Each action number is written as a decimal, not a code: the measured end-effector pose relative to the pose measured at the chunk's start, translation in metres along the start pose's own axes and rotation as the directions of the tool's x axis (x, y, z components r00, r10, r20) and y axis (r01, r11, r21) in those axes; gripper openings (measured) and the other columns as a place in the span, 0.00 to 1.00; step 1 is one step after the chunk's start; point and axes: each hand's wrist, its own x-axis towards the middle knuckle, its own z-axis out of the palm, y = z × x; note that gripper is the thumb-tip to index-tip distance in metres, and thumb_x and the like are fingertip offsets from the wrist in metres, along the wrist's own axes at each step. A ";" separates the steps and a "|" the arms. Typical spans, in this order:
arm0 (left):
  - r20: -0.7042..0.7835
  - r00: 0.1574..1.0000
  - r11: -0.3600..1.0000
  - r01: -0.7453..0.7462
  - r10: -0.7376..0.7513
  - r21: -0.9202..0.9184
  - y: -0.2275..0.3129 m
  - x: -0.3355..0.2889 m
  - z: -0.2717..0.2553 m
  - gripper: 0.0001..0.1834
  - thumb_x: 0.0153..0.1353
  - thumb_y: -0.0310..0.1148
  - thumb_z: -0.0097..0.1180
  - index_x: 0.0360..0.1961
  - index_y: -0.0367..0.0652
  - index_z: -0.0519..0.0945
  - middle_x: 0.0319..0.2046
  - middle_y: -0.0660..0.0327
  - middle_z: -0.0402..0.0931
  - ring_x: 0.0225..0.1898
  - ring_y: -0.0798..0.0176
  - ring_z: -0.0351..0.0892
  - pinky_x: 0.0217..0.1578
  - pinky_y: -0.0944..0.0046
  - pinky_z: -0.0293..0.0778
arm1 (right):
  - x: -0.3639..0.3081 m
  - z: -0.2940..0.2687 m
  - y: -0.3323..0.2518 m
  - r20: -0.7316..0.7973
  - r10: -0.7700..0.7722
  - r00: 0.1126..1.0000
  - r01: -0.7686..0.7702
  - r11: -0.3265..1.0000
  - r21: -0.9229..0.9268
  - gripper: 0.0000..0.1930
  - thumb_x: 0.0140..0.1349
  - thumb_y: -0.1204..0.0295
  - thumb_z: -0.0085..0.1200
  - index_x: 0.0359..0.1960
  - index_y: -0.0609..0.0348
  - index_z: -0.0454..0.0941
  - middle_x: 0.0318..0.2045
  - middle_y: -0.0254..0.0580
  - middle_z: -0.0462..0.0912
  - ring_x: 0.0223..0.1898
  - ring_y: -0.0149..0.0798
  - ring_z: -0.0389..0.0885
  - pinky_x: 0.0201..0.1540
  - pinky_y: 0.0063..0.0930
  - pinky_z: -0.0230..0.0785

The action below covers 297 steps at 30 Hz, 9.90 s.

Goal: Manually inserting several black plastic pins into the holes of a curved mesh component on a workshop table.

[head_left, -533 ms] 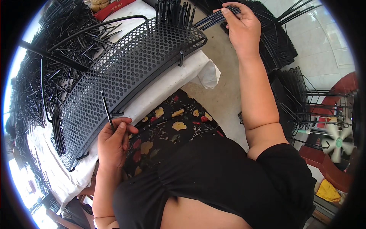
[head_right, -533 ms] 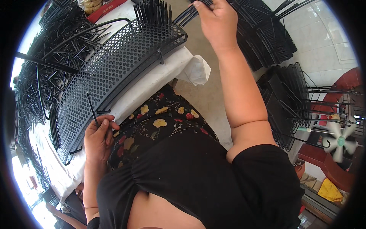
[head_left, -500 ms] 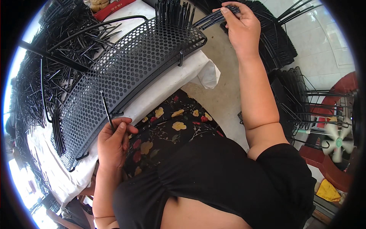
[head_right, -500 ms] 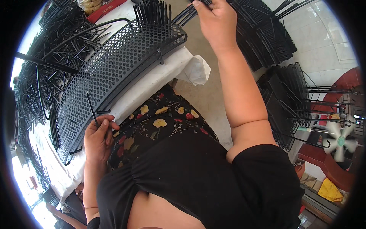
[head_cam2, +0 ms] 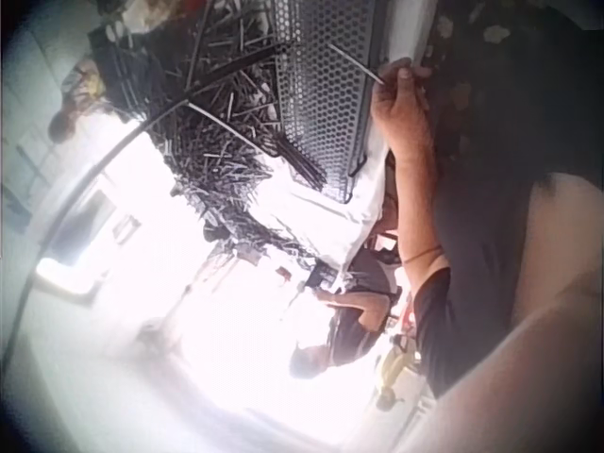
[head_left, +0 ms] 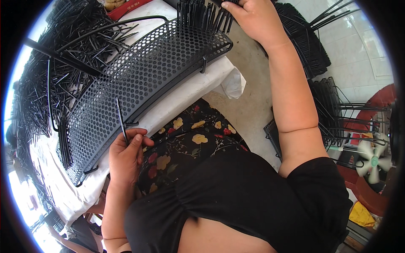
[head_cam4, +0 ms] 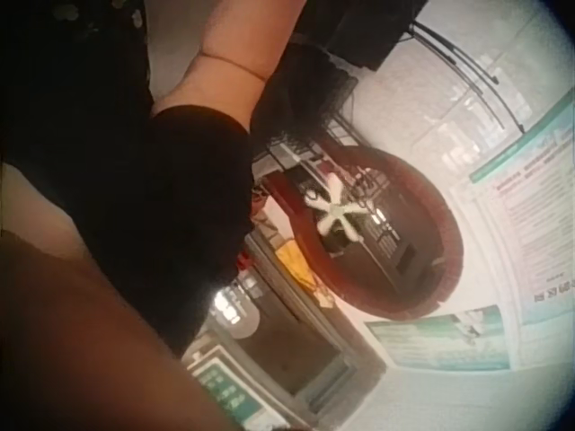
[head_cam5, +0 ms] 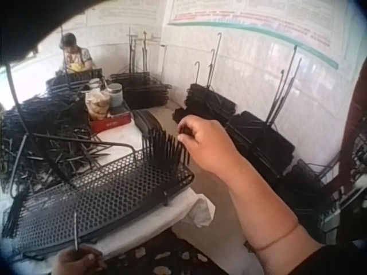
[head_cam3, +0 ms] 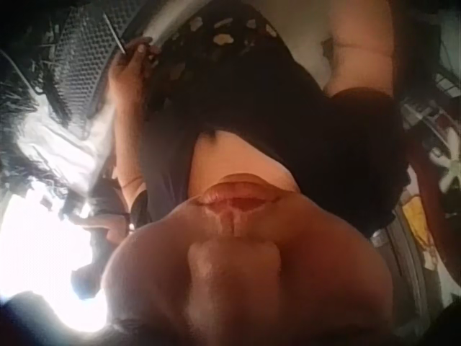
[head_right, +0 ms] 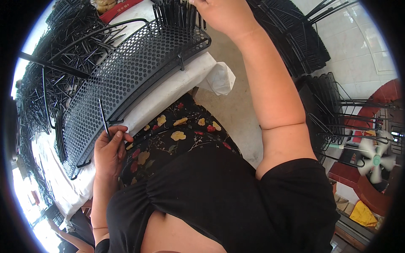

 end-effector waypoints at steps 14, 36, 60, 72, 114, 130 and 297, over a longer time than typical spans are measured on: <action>0.015 1.000 1.000 0.005 -0.005 0.020 0.001 -0.001 -0.002 0.08 0.67 0.24 0.47 0.43 0.33 0.75 0.30 0.54 0.80 0.14 0.78 0.60 0.16 0.79 0.57 | 0.000 0.002 -0.007 -0.053 0.037 0.998 -0.034 0.998 0.057 0.12 0.58 0.76 0.56 0.44 0.64 0.76 0.34 0.53 0.82 0.38 0.47 0.83 0.41 0.34 0.73; 0.002 1.000 1.000 0.020 -0.020 0.012 0.004 -0.002 -0.001 0.07 0.67 0.24 0.47 0.42 0.33 0.75 0.29 0.54 0.79 0.13 0.78 0.60 0.15 0.78 0.56 | -0.009 0.000 0.003 -0.082 0.082 0.993 -0.067 0.982 0.175 0.09 0.59 0.77 0.56 0.40 0.68 0.75 0.29 0.50 0.83 0.32 0.40 0.84 0.36 0.29 0.73; 0.009 1.000 0.998 -0.001 0.002 -0.060 0.002 -0.001 -0.007 0.15 0.72 0.35 0.42 0.43 0.34 0.76 0.28 0.53 0.79 0.13 0.77 0.60 0.14 0.78 0.56 | -0.006 -0.003 -0.011 -0.023 -0.034 0.999 0.028 0.979 -0.204 0.14 0.59 0.75 0.56 0.47 0.63 0.75 0.36 0.54 0.83 0.37 0.49 0.84 0.39 0.34 0.74; 0.046 0.996 0.987 0.083 -0.078 -0.135 0.001 -0.001 -0.006 0.14 0.72 0.37 0.43 0.42 0.36 0.73 0.26 0.56 0.76 0.14 0.76 0.60 0.13 0.78 0.55 | 0.044 0.078 -0.038 -0.141 -0.149 0.979 0.156 0.987 0.043 0.11 0.59 0.71 0.56 0.43 0.60 0.77 0.34 0.53 0.82 0.38 0.54 0.81 0.43 0.43 0.71; 0.110 0.994 0.996 -0.005 0.015 -0.084 0.004 -0.001 -0.004 0.15 0.72 0.35 0.41 0.45 0.34 0.75 0.25 0.61 0.74 0.15 0.80 0.55 0.16 0.78 0.52 | 0.019 0.086 -0.046 -0.298 -0.554 0.777 0.518 0.832 -0.198 0.12 0.63 0.72 0.56 0.47 0.59 0.78 0.30 0.40 0.85 0.28 0.26 0.80 0.32 0.17 0.71; 0.117 0.992 0.993 0.029 -0.042 0.111 0.001 0.000 -0.004 0.13 0.63 0.25 0.56 0.48 0.34 0.74 0.30 0.66 0.75 0.29 0.78 0.71 0.32 0.77 0.68 | 0.017 0.084 -0.019 -0.517 -0.456 0.725 0.519 0.855 -0.026 0.23 0.53 0.78 0.59 0.53 0.59 0.74 0.31 0.48 0.82 0.37 0.51 0.78 0.45 0.42 0.67; 0.193 0.951 0.911 0.290 -0.241 -0.293 -0.008 -0.030 -0.016 0.13 0.65 0.20 0.48 0.50 0.30 0.73 0.43 0.49 0.78 0.43 0.54 0.82 0.43 0.55 0.83 | -0.125 0.131 -0.140 0.527 -0.111 0.842 -0.412 0.497 0.763 0.17 0.55 0.81 0.59 0.49 0.65 0.78 0.42 0.38 0.82 0.42 0.27 0.79 0.48 0.20 0.72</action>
